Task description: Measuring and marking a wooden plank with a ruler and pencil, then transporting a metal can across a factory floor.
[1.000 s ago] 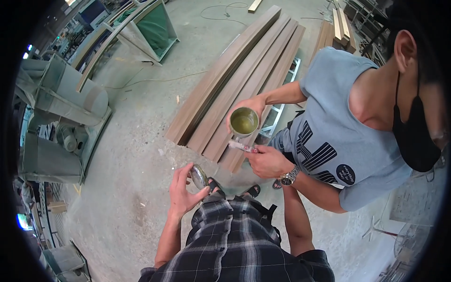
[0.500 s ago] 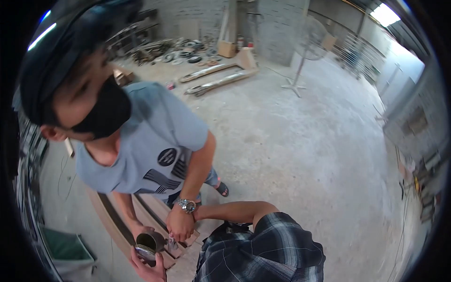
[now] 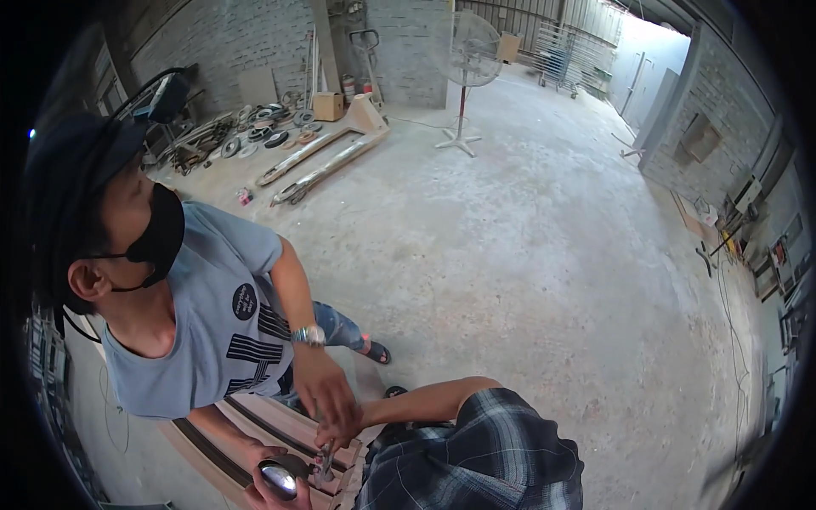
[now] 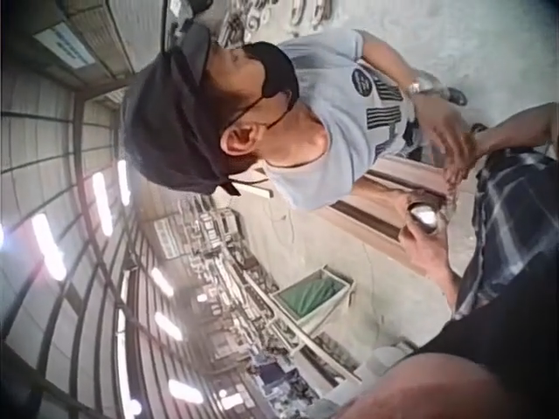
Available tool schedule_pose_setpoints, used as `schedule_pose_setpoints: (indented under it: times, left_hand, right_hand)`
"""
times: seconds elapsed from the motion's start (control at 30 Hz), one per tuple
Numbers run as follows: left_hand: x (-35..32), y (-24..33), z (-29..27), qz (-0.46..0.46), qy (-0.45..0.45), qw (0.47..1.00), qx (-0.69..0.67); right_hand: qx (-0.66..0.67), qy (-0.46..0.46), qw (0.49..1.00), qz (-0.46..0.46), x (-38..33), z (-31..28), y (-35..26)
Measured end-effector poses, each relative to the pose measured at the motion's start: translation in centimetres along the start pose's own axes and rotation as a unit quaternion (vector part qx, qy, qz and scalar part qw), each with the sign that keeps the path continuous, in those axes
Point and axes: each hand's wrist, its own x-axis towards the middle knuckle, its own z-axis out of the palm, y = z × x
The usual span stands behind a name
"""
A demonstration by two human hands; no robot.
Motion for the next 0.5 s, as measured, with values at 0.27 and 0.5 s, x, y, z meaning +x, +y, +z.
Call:
schedule_pose_setpoints:
  times: [0.27,0.5]
  left_hand:
    - [-0.1,0.3,-0.7,0.056,0.012,0.998,0.002]
    - [0.6,0.6,0.9,-0.005,-0.076,0.994,-0.079]
  right_hand:
    - [-0.043,0.084,0.995,0.044,-3.0,-1.2,-3.9]
    - [-0.077,0.101,0.987,0.095,-6.5,-3.3,-5.4]
